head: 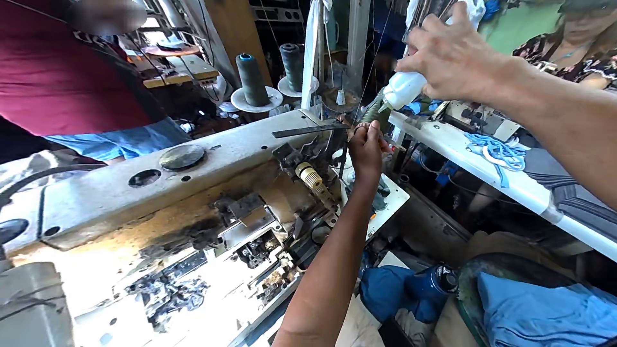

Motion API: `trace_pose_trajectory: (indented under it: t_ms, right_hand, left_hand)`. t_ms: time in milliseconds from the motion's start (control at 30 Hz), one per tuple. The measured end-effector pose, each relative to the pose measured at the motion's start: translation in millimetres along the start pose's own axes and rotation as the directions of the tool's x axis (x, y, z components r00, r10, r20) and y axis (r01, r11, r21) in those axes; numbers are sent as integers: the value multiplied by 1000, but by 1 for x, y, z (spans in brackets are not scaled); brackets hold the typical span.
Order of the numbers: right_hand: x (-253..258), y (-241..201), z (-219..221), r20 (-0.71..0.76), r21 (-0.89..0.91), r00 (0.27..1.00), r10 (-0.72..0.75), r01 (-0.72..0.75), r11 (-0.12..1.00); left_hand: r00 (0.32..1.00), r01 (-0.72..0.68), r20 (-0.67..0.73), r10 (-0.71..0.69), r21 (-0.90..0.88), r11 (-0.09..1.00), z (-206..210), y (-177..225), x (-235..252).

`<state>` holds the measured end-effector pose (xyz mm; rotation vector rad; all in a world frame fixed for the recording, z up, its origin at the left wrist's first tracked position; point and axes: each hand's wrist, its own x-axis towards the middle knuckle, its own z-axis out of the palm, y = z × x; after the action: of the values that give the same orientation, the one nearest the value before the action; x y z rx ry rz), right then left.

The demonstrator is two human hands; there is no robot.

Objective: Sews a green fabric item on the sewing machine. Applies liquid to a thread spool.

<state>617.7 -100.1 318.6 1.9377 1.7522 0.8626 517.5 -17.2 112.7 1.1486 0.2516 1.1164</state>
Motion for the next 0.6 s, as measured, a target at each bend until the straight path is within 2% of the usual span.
trace_pose_trajectory:
  t_ms: [167, 367, 467, 600]
  right_hand:
    - [4, 3, 4, -17, 13, 1000, -21, 21, 1000]
    - [10, 29, 17, -17, 23, 990, 139, -138, 990]
    - [6, 31, 17, -3, 36, 985, 171, -171, 985]
    - [-3, 21, 11, -20, 37, 995, 102, -101, 994]
  left_hand:
    - [996, 85, -5, -88, -201, 976, 2, 4, -3]
    - [987, 144, -15, -160, -361, 921, 1, 5, -5]
    - [981, 182, 22, -195, -471, 863, 0, 4, -4]
    - [961, 234, 38, -275, -648, 725, 2, 1, -2]
